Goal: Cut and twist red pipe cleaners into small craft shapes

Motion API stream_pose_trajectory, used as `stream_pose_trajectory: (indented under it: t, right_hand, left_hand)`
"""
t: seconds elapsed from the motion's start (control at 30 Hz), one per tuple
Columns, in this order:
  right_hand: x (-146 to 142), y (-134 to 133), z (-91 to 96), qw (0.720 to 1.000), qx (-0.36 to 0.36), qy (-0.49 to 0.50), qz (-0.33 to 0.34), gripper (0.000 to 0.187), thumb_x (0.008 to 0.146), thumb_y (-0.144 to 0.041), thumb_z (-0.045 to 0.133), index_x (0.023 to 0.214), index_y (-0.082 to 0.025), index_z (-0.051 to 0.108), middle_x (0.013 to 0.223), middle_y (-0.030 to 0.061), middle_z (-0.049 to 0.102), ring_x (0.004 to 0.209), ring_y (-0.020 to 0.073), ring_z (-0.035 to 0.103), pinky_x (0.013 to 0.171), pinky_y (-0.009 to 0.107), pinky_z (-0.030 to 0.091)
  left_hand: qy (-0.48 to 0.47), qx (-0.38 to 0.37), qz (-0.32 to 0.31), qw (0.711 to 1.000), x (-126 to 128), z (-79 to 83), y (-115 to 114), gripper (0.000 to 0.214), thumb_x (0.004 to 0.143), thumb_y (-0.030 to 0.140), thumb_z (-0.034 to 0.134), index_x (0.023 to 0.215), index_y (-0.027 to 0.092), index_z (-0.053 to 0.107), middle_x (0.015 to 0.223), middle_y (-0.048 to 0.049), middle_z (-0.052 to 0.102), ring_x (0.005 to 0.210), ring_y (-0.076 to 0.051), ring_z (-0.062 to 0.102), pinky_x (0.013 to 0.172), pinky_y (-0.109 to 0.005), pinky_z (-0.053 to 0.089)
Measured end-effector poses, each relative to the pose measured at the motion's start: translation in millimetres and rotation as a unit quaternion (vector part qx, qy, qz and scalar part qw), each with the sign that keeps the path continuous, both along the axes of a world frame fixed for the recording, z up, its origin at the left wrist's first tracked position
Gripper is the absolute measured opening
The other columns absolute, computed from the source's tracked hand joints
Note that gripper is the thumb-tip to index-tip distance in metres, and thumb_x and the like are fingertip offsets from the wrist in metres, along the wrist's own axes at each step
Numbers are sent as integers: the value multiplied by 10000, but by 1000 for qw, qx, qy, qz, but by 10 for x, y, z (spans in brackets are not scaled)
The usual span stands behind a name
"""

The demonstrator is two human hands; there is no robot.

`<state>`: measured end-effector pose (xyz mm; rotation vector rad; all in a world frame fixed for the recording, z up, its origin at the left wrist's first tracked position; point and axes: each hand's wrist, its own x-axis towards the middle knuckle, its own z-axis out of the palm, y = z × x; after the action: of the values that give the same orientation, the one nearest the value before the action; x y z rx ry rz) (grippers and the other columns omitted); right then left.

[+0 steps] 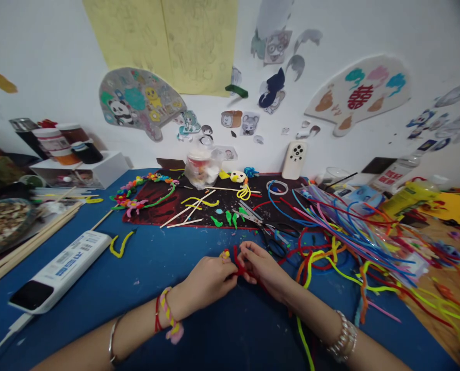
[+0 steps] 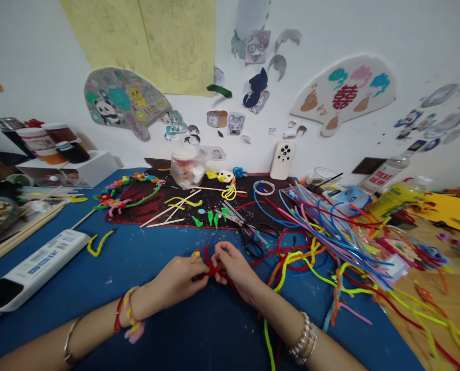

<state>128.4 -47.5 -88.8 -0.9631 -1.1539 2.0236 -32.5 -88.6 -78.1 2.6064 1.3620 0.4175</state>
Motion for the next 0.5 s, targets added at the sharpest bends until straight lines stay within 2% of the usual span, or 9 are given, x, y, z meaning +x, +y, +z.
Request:
stream_pose_trajectory:
  t: [0.13, 0.2, 0.3, 0.4, 0.5]
  right_hand:
    - [44, 12, 49, 997, -12, 10, 70, 287, 727, -322, 625, 921, -133, 531, 608, -43, 501, 448, 43, 446, 387, 156, 292]
    - [65, 10, 71, 994, 21, -19, 108, 247, 703, -286, 647, 864, -126, 551, 616, -33, 519, 470, 47, 454, 412, 163, 335]
    - [92, 10, 67, 982, 81, -84, 152, 244, 702, -329, 655, 792, -155, 509, 565, -51, 515, 440, 57, 465, 396, 165, 368]
    - [119, 20, 50, 973, 86, -124, 174, 281, 762, -437, 577, 798, -184, 458, 491, -73, 496, 362, 57, 427, 329, 151, 314]
    - [138, 23, 62, 976, 55, -123, 174, 292, 803, -476, 507, 796, -195, 429, 493, -78, 488, 333, 37, 362, 302, 132, 233]
  left_hand:
    - [-5, -3, 22, 1000, -6, -2, 3, 143, 796, 168, 491, 744, 175, 624, 703, -24, 665, 638, -158, 616, 571, -230, 402]
    - [-9, -4, 26, 1000, -5, -14, 2, 136, 791, 169, 496, 741, 175, 623, 707, -21, 667, 641, -159, 616, 573, -232, 404]
    - [-11, -3, 25, 1000, -7, -39, -6, 127, 792, 187, 504, 743, 181, 621, 717, -18, 668, 646, -162, 616, 581, -237, 408]
    - [-6, 3, 27, 1000, -11, -57, -18, 137, 799, 193, 498, 726, 180, 613, 701, -19, 661, 652, -166, 614, 594, -244, 411]
    - [-5, 3, 29, 1000, -12, -62, -24, 151, 806, 200, 487, 717, 176, 606, 686, -23, 652, 648, -168, 609, 595, -247, 409]
